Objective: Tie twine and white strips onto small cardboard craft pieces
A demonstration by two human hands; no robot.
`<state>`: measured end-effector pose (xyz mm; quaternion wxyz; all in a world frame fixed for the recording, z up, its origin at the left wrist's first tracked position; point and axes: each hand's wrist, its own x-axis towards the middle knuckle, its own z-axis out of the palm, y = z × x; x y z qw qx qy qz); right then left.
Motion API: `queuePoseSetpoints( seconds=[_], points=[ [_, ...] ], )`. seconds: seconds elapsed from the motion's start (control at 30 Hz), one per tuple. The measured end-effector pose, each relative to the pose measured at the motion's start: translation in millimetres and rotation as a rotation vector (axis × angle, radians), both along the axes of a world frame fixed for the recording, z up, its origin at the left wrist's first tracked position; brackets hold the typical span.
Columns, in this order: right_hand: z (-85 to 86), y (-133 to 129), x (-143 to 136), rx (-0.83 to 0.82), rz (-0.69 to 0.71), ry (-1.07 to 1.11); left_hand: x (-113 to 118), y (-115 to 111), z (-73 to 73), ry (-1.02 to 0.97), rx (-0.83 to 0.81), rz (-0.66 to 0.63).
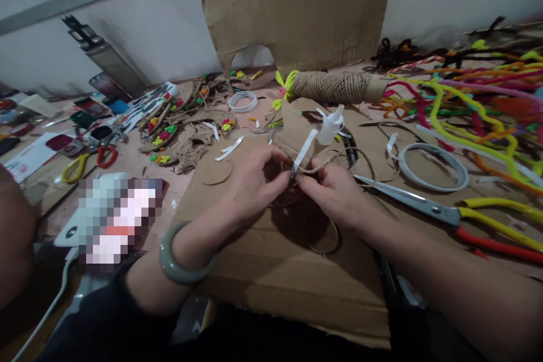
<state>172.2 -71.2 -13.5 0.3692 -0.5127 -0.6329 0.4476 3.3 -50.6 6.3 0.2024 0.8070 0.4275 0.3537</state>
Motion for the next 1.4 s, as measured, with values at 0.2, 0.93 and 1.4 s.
queuePoseSetpoints(
  seconds=[0.2,0.93,1.4],
  points=[
    [5.9,-0.6,-1.7,-0.04,0.017,-0.113,-1.2,-1.0,4.5,-0.028,0.014,-0.022],
    [11.3,1.6,2.2,-0.096,0.05,0.072,-8.9,-4.6,8.2,0.143,0.15,-0.077],
    [4.3,0.6,0.9,-0.037,0.044,0.157,-9.0,-5.4,6.7,0.191,0.309,-0.025]
  ],
)
